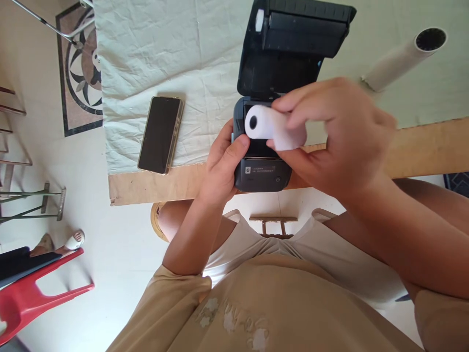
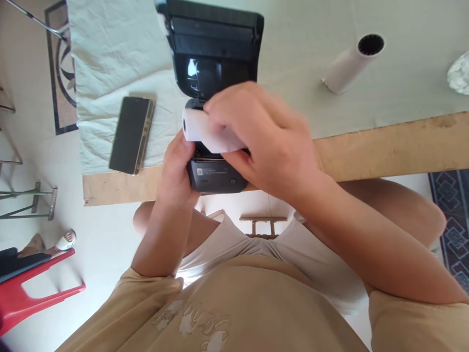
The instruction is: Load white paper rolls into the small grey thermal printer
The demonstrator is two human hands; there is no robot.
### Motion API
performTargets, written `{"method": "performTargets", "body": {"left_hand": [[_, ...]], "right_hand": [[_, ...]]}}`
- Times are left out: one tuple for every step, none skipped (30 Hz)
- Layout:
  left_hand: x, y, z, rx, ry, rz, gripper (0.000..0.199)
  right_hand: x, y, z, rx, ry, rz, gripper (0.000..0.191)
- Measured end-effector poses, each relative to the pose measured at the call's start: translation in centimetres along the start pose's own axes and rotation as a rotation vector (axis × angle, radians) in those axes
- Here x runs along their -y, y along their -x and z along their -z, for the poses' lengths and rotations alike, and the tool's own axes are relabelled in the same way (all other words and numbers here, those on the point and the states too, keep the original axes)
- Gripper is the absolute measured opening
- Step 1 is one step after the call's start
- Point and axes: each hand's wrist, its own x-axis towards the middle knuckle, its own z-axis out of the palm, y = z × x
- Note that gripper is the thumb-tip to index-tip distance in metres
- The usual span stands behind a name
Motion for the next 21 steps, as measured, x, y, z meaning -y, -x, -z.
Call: {"method": "performTargets", "body": {"left_hand": [[-0.1, 0.0, 0.0, 0.002, 0.002, -0.002, 0.036], [-0.1, 0.0, -0.1, 0.002, 0.001, 0.002, 0.035], [-0.2, 0.0, -0.1, 0.002, -0.002, 0.011, 0.036], [-0.3, 0.0, -0.2, 0.002, -0.010, 0.023, 0.037], [-0.4, 0.0, -0.2, -0.001, -0.021, 0.036, 0.038], [-0.4, 0.0, -0.2, -0.004, -0.033, 0.047, 0.040], [-0.4, 0.0, -0.1, -0.005, -0.043, 0.055, 0.041], [-0.3, 0.0, -0.1, -0.002, -0.049, 0.057, 0.043], [-0.1, 0.0, 0.0, 0.001, -0.052, 0.057, 0.045], [0.0, 0.0, 0.1, 0.007, -0.052, 0.050, 0.046], [0.2, 0.0, 0.3, 0.024, -0.047, 0.034, 0.049], [0.4, 0.0, 0.4, 0.047, -0.041, 0.011, 0.052], [0.6, 0.0, 0.6, 0.073, -0.034, -0.013, 0.057], [0.8, 0.0, 0.7, 0.099, -0.029, -0.031, 0.062], [0.8, 0.0, 0.8, 0.118, -0.027, -0.046, 0.065], [0.8, -0.1, 0.9, 0.128, -0.031, -0.053, 0.066], [0.8, -0.1, 1.0, 0.125, -0.039, -0.052, 0.062], [0.8, -0.2, 1.0, 0.115, -0.050, -0.045, 0.056], [0.8, -0.2, 1.1, 0.106, -0.059, -0.041, 0.051], [0.8, -0.3, 1.2, 0.102, -0.065, -0.037, 0.049], [0.9, -0.4, 1.3, 0.100, -0.066, -0.038, 0.048]], "right_hand": [[0.1, -0.1, -0.3, -0.057, 0.055, 0.059, 0.016], [0.1, -0.1, -0.5, -0.100, 0.106, 0.102, 0.020], [0.0, -0.2, -0.6, -0.133, 0.143, 0.123, 0.023], [-0.3, -0.3, -0.6, -0.155, 0.156, 0.126, 0.024], [-0.6, -0.4, -0.5, -0.145, 0.157, 0.126, 0.024], [-0.9, -0.4, -0.3, -0.117, 0.156, 0.133, 0.024], [-1.2, -0.4, -0.1, -0.077, 0.159, 0.145, 0.024], [-1.4, -0.5, 0.2, -0.037, 0.158, 0.156, 0.023], [-1.5, -0.5, 0.4, -0.009, 0.151, 0.161, 0.021], [-1.4, -0.4, 0.5, -0.002, 0.138, 0.159, 0.019], [-1.2, -0.4, 0.7, -0.018, 0.126, 0.154, 0.018], [-0.9, -0.3, 0.7, -0.048, 0.118, 0.147, 0.018], [-0.5, -0.2, 0.7, -0.076, 0.107, 0.161, 0.018], [-0.1, 0.0, 0.6, -0.098, 0.097, 0.183, 0.018], [0.3, 0.3, 0.5, -0.108, 0.086, 0.212, 0.018], [0.6, 0.7, 0.4, -0.110, 0.070, 0.241, 0.019], [0.9, 1.0, 0.3, -0.116, 0.050, 0.268, 0.020], [1.0, 1.4, 0.2, -0.108, 0.032, 0.287, 0.020], [1.1, 1.7, 0.3, -0.073, 0.019, 0.290, 0.018], [1.0, 1.9, 0.4, -0.008, 0.010, 0.265, 0.015], [0.9, 2.1, 0.7, 0.074, 0.001, 0.217, 0.011]]}}
